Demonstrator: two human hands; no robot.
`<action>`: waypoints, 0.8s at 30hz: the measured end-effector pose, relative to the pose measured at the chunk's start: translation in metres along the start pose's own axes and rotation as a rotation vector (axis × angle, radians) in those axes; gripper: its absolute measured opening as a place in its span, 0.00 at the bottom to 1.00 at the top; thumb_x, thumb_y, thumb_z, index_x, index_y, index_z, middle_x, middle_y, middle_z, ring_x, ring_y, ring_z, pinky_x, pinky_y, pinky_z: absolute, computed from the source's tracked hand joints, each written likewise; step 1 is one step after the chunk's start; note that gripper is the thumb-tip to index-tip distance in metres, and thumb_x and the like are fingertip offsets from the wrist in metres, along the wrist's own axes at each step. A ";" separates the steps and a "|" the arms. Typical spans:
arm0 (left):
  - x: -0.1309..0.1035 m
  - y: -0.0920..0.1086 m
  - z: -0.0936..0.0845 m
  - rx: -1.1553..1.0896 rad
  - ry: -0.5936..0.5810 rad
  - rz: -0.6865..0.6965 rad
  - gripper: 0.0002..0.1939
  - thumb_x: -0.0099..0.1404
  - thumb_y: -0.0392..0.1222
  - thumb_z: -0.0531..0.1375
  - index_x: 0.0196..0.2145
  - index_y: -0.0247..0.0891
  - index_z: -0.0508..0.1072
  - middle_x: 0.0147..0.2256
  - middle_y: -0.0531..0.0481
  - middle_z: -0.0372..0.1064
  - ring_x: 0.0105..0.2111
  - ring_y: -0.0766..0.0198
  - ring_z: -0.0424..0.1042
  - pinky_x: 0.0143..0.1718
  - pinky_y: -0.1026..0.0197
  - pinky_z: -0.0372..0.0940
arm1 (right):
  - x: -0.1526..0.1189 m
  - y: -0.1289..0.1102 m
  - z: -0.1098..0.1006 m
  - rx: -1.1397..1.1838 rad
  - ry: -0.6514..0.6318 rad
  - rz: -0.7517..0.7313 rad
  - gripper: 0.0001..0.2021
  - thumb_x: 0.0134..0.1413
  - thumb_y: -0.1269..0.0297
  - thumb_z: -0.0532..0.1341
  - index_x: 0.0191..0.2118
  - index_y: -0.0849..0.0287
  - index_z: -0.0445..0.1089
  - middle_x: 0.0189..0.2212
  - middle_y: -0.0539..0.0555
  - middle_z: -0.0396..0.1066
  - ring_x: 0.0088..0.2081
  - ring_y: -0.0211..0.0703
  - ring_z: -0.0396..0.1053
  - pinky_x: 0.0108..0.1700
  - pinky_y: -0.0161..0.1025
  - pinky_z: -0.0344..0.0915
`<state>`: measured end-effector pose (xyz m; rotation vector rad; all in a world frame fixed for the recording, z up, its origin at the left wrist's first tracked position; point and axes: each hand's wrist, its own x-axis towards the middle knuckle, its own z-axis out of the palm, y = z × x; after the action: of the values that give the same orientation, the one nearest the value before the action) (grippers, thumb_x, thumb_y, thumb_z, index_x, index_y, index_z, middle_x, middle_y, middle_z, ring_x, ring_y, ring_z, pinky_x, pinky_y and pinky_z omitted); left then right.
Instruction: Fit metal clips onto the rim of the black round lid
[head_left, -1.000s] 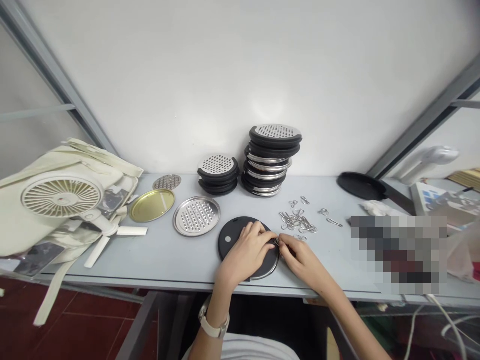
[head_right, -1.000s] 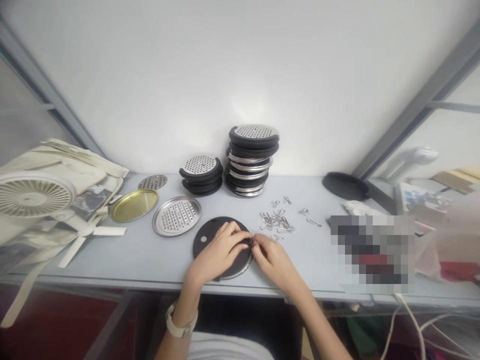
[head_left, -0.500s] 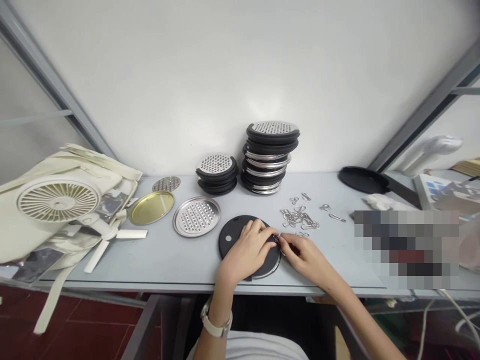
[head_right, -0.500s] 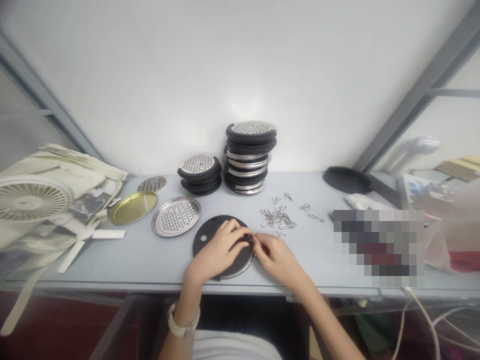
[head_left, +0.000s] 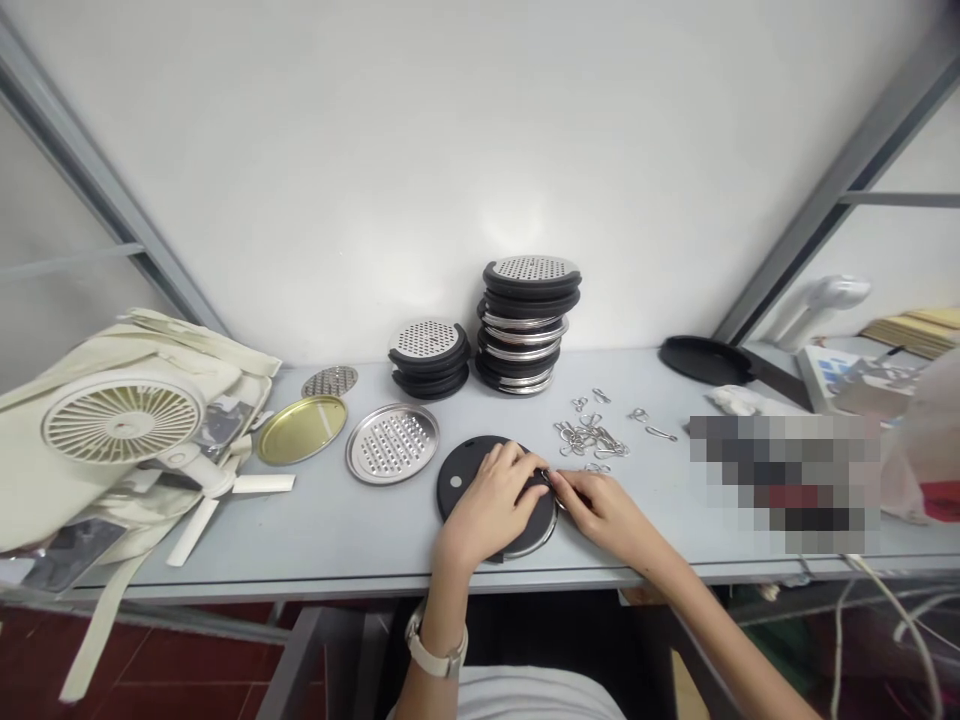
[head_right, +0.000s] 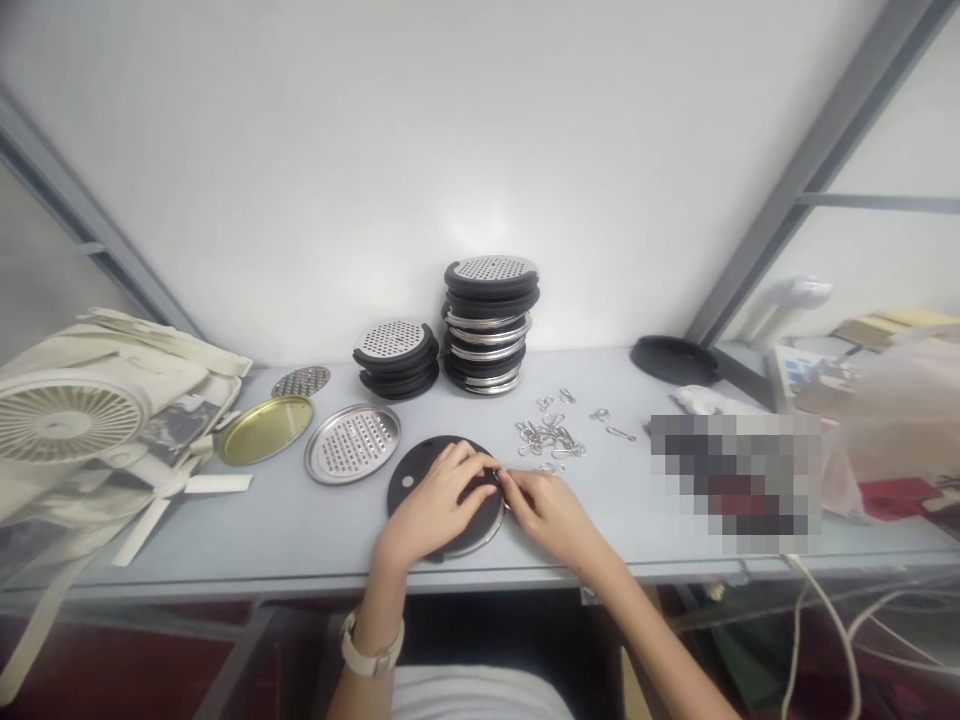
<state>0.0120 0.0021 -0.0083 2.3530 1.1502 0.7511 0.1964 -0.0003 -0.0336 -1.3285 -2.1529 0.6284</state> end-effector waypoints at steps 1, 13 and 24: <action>0.000 0.000 0.000 0.001 0.004 0.001 0.08 0.68 0.39 0.53 0.45 0.41 0.67 0.42 0.49 0.62 0.46 0.59 0.61 0.50 0.55 0.60 | 0.000 0.000 0.000 -0.001 0.000 0.005 0.19 0.67 0.58 0.45 0.26 0.58 0.63 0.21 0.50 0.66 0.25 0.40 0.64 0.30 0.36 0.55; 0.001 -0.001 0.001 -0.050 0.027 -0.020 0.09 0.67 0.40 0.55 0.45 0.42 0.68 0.41 0.49 0.63 0.45 0.59 0.63 0.50 0.55 0.60 | 0.002 0.001 0.000 0.016 0.000 -0.011 0.17 0.65 0.61 0.47 0.25 0.58 0.59 0.19 0.47 0.62 0.22 0.37 0.59 0.28 0.34 0.53; -0.001 -0.003 0.001 -0.056 0.032 -0.003 0.12 0.66 0.40 0.55 0.47 0.43 0.70 0.42 0.48 0.63 0.47 0.58 0.62 0.51 0.54 0.60 | 0.001 0.003 0.002 0.023 -0.027 0.031 0.18 0.64 0.60 0.46 0.22 0.57 0.53 0.18 0.45 0.55 0.22 0.36 0.54 0.27 0.35 0.49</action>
<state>0.0104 0.0034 -0.0110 2.3005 1.1313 0.8119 0.1961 0.0016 -0.0369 -1.3515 -2.1436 0.6846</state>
